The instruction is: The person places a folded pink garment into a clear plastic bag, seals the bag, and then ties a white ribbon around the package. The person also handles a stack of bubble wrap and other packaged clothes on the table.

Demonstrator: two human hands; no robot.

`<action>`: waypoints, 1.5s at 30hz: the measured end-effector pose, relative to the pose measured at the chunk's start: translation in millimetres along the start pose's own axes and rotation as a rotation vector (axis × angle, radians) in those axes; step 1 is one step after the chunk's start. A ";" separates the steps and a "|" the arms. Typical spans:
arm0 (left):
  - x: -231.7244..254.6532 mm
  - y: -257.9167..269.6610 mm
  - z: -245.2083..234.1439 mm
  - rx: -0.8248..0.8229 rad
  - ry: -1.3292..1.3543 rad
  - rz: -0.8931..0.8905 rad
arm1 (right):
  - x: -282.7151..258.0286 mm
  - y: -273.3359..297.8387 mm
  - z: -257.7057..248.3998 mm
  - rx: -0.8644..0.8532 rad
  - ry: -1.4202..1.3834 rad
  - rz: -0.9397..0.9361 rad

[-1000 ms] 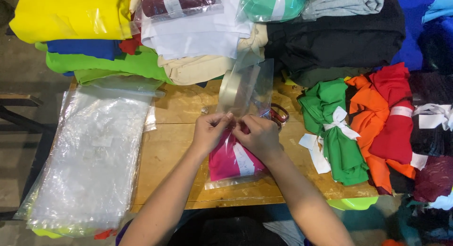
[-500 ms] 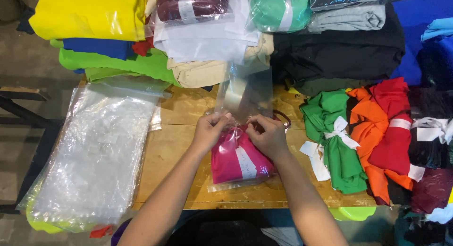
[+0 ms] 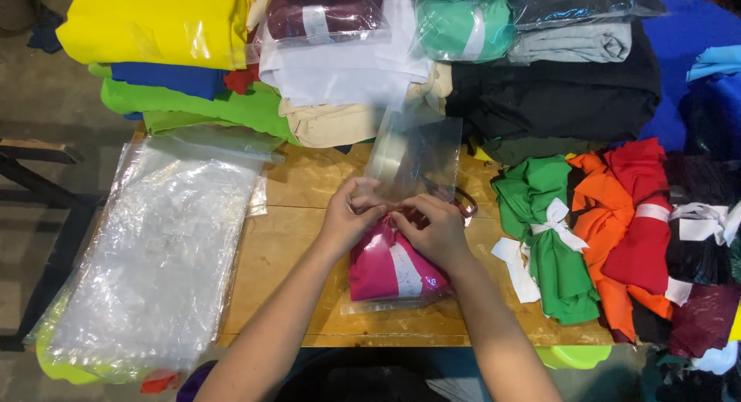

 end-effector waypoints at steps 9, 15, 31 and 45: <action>2.2 0.8 2.3 -0.023 -0.061 0.029 | 8.6 7.9 10.9 -0.004 0.165 0.091; -0.3 0.0 6.5 -0.028 -0.112 0.055 | 8.9 9.8 11.5 -0.044 0.300 0.099; 17.8 7.8 -0.7 0.029 -0.190 0.025 | 11.1 -1.7 -9.9 0.065 -0.069 0.082; -3.2 0.1 -9.1 -0.145 -0.037 -0.033 | 14.6 4.3 -6.4 -0.023 -0.010 -0.101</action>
Point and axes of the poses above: each hand's wrist, its own y-axis away from the middle knuckle, its own z-axis out of the palm, x = y × z, the point moved 3 cm from there along -y, towards the middle knuckle
